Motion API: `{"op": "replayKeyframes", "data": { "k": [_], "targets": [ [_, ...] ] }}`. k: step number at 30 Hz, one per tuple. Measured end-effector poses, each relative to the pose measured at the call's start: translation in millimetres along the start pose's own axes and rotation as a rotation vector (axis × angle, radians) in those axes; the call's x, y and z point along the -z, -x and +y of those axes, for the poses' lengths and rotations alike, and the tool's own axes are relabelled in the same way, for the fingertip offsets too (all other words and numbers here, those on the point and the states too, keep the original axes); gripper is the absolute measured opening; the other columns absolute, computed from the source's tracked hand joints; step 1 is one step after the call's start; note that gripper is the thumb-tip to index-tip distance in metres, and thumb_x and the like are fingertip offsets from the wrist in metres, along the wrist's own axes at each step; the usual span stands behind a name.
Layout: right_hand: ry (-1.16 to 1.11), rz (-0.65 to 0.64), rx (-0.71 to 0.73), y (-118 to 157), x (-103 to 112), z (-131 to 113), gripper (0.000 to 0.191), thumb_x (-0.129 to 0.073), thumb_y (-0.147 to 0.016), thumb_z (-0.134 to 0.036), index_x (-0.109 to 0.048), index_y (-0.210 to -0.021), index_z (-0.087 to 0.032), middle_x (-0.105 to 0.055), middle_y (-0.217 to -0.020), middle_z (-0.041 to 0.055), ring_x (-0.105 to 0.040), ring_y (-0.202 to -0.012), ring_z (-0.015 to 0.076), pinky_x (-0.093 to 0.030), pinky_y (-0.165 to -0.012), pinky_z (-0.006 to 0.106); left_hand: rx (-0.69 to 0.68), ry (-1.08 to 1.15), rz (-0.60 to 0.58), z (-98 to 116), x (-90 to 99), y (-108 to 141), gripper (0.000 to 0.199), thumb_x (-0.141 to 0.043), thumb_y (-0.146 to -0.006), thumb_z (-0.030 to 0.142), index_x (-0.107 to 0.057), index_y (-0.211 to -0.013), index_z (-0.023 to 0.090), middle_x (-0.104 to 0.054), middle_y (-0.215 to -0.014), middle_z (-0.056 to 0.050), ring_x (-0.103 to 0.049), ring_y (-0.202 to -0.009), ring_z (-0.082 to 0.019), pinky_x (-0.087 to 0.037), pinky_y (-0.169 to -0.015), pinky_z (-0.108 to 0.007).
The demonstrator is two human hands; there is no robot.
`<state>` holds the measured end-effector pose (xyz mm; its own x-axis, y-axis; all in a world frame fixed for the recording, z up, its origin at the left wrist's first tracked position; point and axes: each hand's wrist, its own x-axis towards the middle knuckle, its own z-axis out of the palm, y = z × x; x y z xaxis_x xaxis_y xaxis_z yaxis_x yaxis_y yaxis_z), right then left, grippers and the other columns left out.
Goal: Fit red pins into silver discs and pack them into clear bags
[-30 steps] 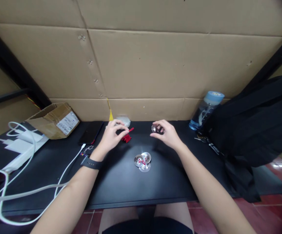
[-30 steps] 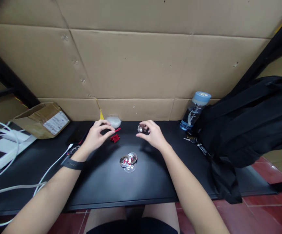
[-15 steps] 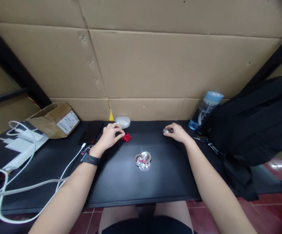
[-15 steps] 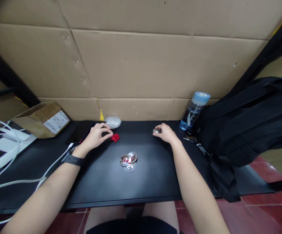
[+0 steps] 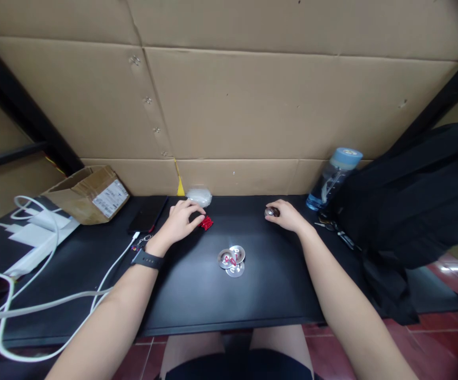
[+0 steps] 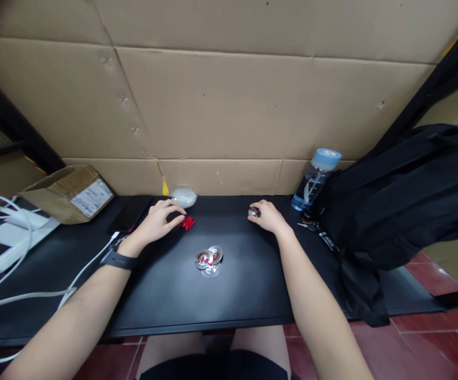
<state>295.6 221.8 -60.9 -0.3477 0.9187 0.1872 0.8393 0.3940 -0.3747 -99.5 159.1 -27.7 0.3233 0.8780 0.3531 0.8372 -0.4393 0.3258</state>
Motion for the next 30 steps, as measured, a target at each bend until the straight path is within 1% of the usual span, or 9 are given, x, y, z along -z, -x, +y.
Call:
{"op": "replayKeyframes", "data": {
  "k": [2, 4, 6, 9, 12, 17, 21, 26, 30],
  "targets": [
    [0.017, 0.032, 0.004, 0.8, 1.6, -3.1, 0.041, -0.075, -0.085, -0.034, -0.071, -0.123, -0.019, -0.066, -0.123, 0.0129, -0.061, -0.116, 0.0292, -0.047, -0.104, 0.042, -0.133, 0.05, -0.083, 16.3, 5.7, 2.0, 0.02, -0.066, -0.092, 0.045, -0.075, -0.094, 0.027, -0.066, -0.117, -0.005, -0.055, -0.114, -0.026, -0.037, -0.102, -0.042],
    [0.019, 0.067, 0.02, 1.6, 3.0, -8.5, 0.039, -0.073, -0.087, -0.033, -0.071, -0.123, -0.02, -0.065, -0.124, 0.0125, -0.059, -0.117, 0.0298, -0.046, -0.105, 0.043, -0.271, 0.116, -0.266, 34.3, 7.1, 5.1, 0.019, -0.076, -0.084, 0.047, -0.076, -0.09, 0.029, -0.066, -0.115, -0.003, -0.057, -0.113, -0.026, -0.037, -0.102, -0.04],
    [0.003, 0.097, 0.059, 2.2, 3.1, -16.4, 0.036, -0.072, -0.087, -0.032, -0.071, -0.122, -0.02, -0.064, -0.124, 0.0121, -0.058, -0.116, 0.0296, -0.046, -0.106, 0.044, -0.351, 0.166, -0.41, 49.8, 3.1, 8.1, 0.023, -0.084, -0.077, 0.045, -0.078, -0.095, 0.032, -0.066, -0.117, -0.003, -0.058, -0.113, -0.026, -0.038, -0.101, -0.039],
    [-0.054, 0.107, 0.151, 3.3, -0.2, -33.0, 0.032, -0.071, -0.089, -0.03, -0.07, -0.12, -0.021, -0.063, -0.124, 0.0116, -0.058, -0.116, 0.0279, -0.046, -0.106, 0.044, -0.408, 0.21, -0.469, 62.3, -7.5, 9.9, 0.018, -0.084, -0.079, 0.039, -0.079, -0.095, 0.032, -0.068, -0.111, -0.003, -0.059, -0.108, -0.024, -0.041, -0.097, -0.036],
    [-0.112, 0.074, 0.249, 6.2, -5.3, -53.0, 0.028, -0.07, -0.09, -0.029, -0.07, -0.118, -0.022, -0.062, -0.125, 0.0103, -0.058, -0.116, 0.026, -0.046, -0.107, 0.045, -0.43, 0.259, -0.435, 63.4, -12.0, 8.4, 0.008, -0.075, -0.089, 0.036, -0.08, -0.09, 0.03, -0.069, -0.106, -0.004, -0.06, -0.104, -0.022, -0.042, -0.096, -0.035],
    [-0.134, 0.006, 0.386, 14.2, -7.6, -80.2, 0.026, -0.069, -0.093, -0.03, -0.069, -0.118, -0.024, -0.062, -0.126, 0.0095, -0.058, -0.118, 0.0257, -0.046, -0.107, 0.047, -0.463, 0.292, -0.449, 64.7, -8.5, 8.2, 0.022, -0.083, -0.082, 0.039, -0.08, -0.102, 0.033, -0.067, -0.119, -0.003, -0.058, -0.111, -0.023, -0.039, -0.099, -0.035],
    [-0.158, -0.01, 0.419, 17.7, -3.4, -89.6, 0.024, -0.068, -0.093, -0.029, -0.07, -0.117, -0.024, -0.063, -0.125, 0.0102, -0.058, -0.118, 0.0259, -0.046, -0.108, 0.046, -0.467, 0.278, -0.438, 69.3, -12.3, 9.9, 0.008, -0.077, -0.088, 0.034, -0.08, -0.095, 0.033, -0.068, -0.115, 0.0, -0.057, -0.111, -0.021, -0.038, -0.099, -0.034],
    [-0.304, -0.053, 0.459, 21.2, -0.4, -103.2, 0.026, -0.069, -0.094, -0.03, -0.069, -0.118, -0.023, -0.068, -0.12, 0.009, -0.064, -0.113, 0.0237, -0.049, -0.103, 0.042, -0.369, 0.221, -0.234, 65.0, -13.0, 8.4, 0.008, -0.073, -0.092, 0.034, -0.08, -0.096, 0.031, -0.065, -0.122, -0.002, -0.054, -0.118, -0.023, -0.037, -0.102, -0.04],
    [-0.48, -0.088, 0.466, 24.6, -10.0, -118.2, 0.052, -0.081, -0.082, -0.038, -0.063, -0.128, -0.023, -0.072, -0.118, 0.0074, -0.069, -0.102, 0.0216, -0.055, -0.09, 0.034, -0.298, 0.151, -0.013, 63.1, -12.4, 7.1, 0.01, -0.071, -0.093, 0.035, -0.08, -0.096, 0.031, -0.065, -0.122, -0.004, -0.055, -0.117, -0.026, -0.038, -0.098, -0.043]
  ]
}}
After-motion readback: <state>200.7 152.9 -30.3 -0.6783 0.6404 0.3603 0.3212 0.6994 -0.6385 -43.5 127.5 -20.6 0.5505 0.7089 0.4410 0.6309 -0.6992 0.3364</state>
